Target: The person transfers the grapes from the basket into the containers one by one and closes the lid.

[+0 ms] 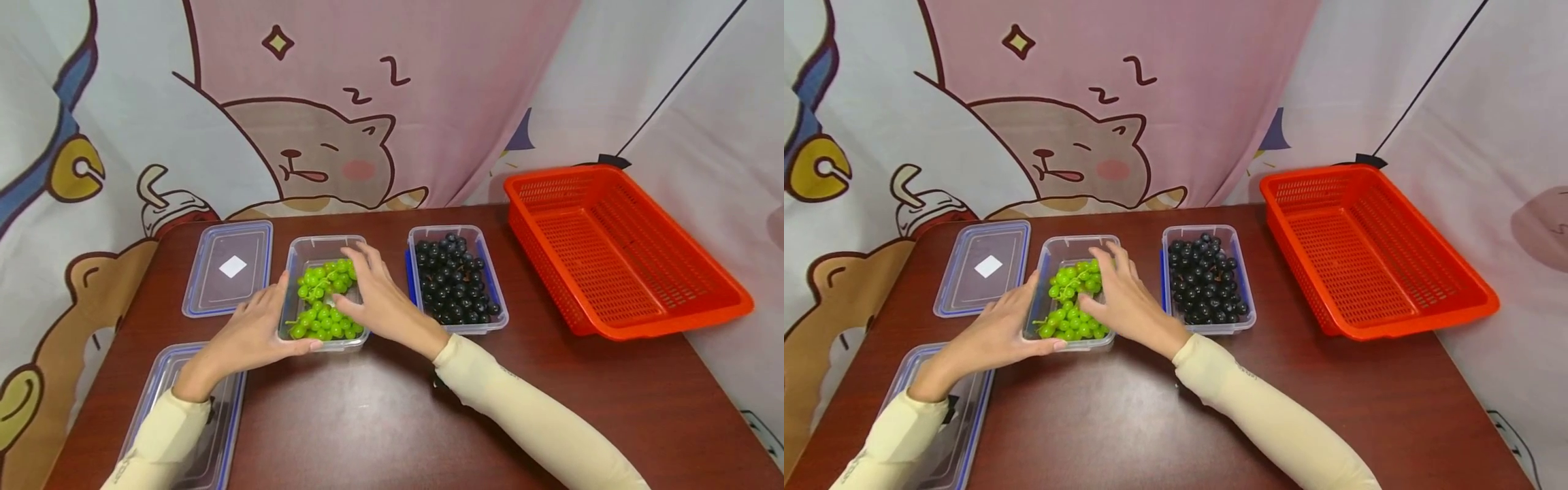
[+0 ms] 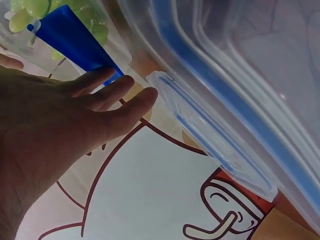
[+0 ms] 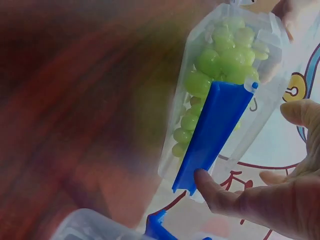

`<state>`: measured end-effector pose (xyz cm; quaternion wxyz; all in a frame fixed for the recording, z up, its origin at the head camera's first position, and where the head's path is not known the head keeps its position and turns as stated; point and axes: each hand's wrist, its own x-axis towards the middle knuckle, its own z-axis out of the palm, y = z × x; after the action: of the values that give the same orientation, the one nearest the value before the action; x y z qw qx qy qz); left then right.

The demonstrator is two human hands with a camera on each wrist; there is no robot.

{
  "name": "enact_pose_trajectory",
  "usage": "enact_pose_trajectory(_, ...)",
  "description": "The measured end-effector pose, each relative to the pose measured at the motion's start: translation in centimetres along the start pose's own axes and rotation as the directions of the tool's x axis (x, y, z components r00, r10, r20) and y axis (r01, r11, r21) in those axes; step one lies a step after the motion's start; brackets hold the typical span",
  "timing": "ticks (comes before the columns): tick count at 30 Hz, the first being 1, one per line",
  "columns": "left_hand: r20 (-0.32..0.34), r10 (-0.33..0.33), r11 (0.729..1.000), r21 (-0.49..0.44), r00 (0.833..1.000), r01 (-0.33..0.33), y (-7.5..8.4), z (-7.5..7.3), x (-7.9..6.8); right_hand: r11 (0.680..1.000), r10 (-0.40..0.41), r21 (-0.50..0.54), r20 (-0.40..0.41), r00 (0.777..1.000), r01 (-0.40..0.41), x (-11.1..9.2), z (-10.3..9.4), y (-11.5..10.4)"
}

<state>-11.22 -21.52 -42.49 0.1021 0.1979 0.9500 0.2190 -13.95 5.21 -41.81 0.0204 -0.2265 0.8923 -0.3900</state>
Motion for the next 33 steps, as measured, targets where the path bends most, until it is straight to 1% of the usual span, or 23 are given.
enact_pose_trajectory(3, -0.002, 0.010, 1.000, 0.004, 1.000, -0.010, 0.0, 0.0, -0.1, 1.000, 0.014, 0.012, -0.008, 1.000, -0.014, -0.6, 0.1, 0.0)
enact_pose_trajectory(9, -0.013, 0.012, 1.000, -0.004, 1.000, -0.012, -0.3, -0.2, -0.8, 0.999, 0.027, 0.046, 0.008, 1.000, -0.027, -1.7, 0.0, -0.1)
enact_pose_trajectory(14, -0.048, 0.032, 0.999, -0.012, 0.998, -0.033, -0.7, -0.6, -1.2, 0.998, 0.019, 0.059, -0.021, 1.000, -0.017, -2.3, -0.3, -0.4)
enact_pose_trajectory(18, -0.083, 0.050, 0.999, -0.008, 0.995, -0.051, -0.9, -1.0, -1.6, 0.999, 0.011, 0.049, -0.046, 0.999, -0.009, -2.8, -0.1, -0.6)
enact_pose_trajectory(22, -0.110, 0.057, 0.998, 0.003, 0.992, -0.057, -1.0, -1.5, -2.0, 0.998, 0.001, 0.070, -0.068, 0.998, 0.004, -3.3, 0.2, -0.8)
enact_pose_trajectory(27, -0.116, 0.058, 0.998, 0.018, 0.992, -0.057, -0.9, -2.2, -2.7, 0.998, 0.006, 0.063, -0.087, 0.996, -0.001, -3.8, 0.6, -1.3)
enact_pose_trajectory(30, -0.111, 0.048, 0.999, 0.028, 0.993, -0.045, -0.9, -2.6, -3.3, 0.999, 0.007, 0.040, -0.091, 0.996, -0.003, -4.0, 1.0, -1.7)
enact_pose_trajectory(33, -0.106, 0.037, 0.999, 0.027, 0.994, -0.035, -1.1, -2.8, -3.9, 0.999, -0.005, 0.039, -0.103, 0.995, 0.009, -4.3, 1.2, -2.1)
